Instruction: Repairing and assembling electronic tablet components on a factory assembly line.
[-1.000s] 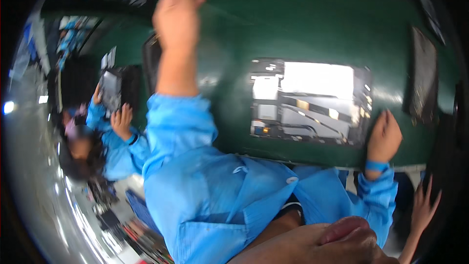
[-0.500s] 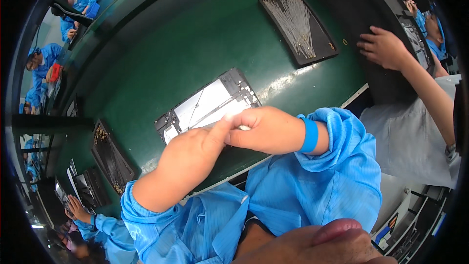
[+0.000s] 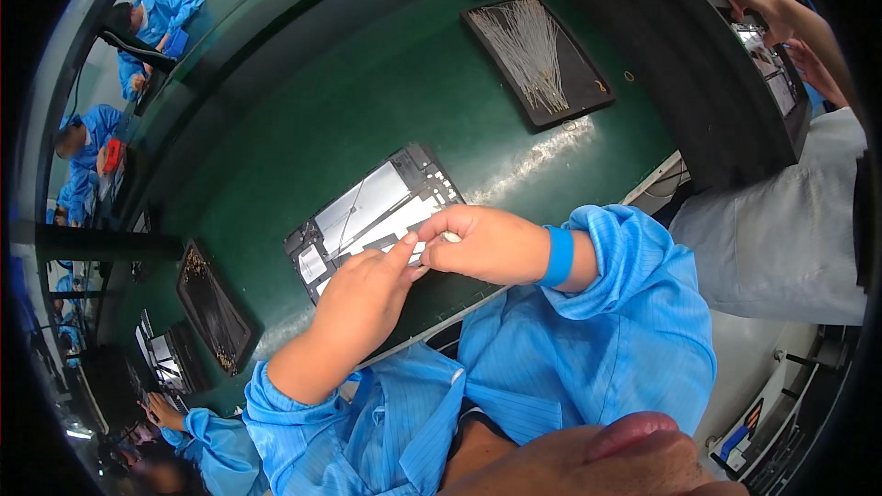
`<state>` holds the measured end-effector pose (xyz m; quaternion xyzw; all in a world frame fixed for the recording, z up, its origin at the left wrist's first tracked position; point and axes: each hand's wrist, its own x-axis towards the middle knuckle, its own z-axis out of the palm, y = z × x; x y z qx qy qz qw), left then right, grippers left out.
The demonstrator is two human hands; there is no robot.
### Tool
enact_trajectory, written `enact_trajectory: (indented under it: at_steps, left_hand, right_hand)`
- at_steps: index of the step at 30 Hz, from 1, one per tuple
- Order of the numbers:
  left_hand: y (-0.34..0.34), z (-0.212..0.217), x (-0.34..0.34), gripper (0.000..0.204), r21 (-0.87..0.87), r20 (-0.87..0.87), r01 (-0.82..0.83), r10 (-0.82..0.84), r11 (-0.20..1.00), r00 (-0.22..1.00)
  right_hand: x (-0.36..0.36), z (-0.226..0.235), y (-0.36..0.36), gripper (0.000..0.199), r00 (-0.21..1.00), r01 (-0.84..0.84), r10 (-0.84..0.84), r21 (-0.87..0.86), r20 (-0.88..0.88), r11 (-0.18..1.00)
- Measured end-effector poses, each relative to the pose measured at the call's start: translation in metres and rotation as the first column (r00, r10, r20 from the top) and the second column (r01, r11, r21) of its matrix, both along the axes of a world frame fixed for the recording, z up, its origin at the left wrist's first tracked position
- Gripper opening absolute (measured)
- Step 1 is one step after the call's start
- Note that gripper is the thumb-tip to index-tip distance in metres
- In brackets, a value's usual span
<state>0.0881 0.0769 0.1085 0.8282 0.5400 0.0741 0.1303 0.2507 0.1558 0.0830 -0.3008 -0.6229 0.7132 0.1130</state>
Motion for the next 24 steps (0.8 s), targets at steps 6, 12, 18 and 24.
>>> enact_trajectory:
  at_steps: [6, 12, 18, 24]
  left_hand:
    - [-0.015, -0.017, 0.0, 0.039, 0.012, 0.001, -0.054, 0.054, 0.998, 0.999]
    - [-0.026, -0.024, 0.003, 0.038, -0.033, 0.019, -0.229, 0.23, 0.973, 0.973]
    - [-0.034, -0.044, 0.003, 0.036, -0.244, -0.124, -0.584, 0.572, 0.774, 0.81]
    - [-0.04, -0.071, 0.003, 0.035, -0.305, -0.238, -0.746, 0.711, 0.593, 0.662]
  right_hand:
    - [0.0, -0.01, -0.017, 0.035, 0.991, 0.135, -0.133, -0.086, 0.028, 0.987]
    - [-0.001, -0.006, -0.025, 0.033, 0.993, 0.116, -0.106, -0.263, 0.052, 0.958]
    - [0.013, -0.039, -0.032, 0.028, 0.998, -0.007, 0.025, 0.26, -0.066, 0.966]
    - [0.006, -0.041, -0.03, 0.037, 0.917, 0.369, -0.397, -0.478, 0.046, 0.797]
